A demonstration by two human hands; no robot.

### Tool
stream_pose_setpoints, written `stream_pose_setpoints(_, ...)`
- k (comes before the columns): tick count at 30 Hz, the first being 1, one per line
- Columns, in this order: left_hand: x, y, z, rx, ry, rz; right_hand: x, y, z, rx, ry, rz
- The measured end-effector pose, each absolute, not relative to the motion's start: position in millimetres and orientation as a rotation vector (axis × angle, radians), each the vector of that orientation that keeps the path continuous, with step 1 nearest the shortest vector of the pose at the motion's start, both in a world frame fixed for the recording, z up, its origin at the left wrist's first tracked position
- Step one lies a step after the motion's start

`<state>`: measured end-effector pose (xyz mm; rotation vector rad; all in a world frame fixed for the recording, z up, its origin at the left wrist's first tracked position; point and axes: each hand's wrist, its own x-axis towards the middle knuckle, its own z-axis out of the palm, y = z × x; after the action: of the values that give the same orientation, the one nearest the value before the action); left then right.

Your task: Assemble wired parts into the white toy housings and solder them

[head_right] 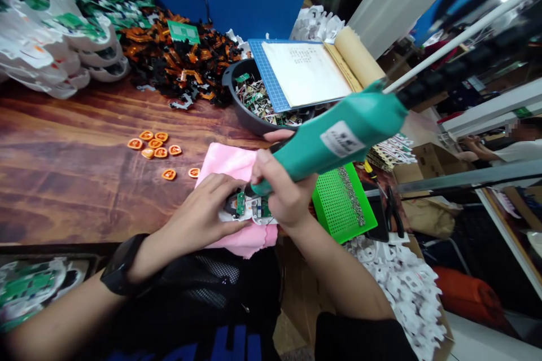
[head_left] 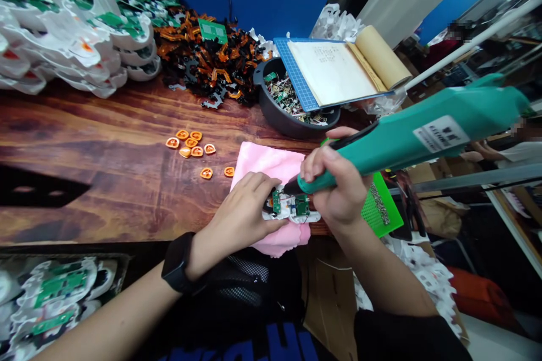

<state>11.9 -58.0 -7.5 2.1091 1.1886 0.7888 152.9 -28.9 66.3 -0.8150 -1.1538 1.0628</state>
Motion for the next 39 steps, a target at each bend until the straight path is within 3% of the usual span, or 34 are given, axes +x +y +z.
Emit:
stream_pose_setpoints(5,11.1,-56.5,-7.6,2.091,1.181,0.802,210.7,14.8,90.1,-0.837,-1.0,0.764)
stream_pose_setpoints(10,10.8,-53.6,-12.6,2.131,1.206,0.811,284.0,73.9,74.7,-0.936,-0.904,0.391)
stream_pose_setpoints(18,11.1,-52.5,-17.5,2.138,1.233,0.798,305.9,98.8,41.3,-0.965,-0.843,0.338)
stream_pose_setpoints(39,8.1,-54.7,-15.2,2.201,1.139,0.799,303.0,103.6,42.0,-1.009,-0.773,0.274)
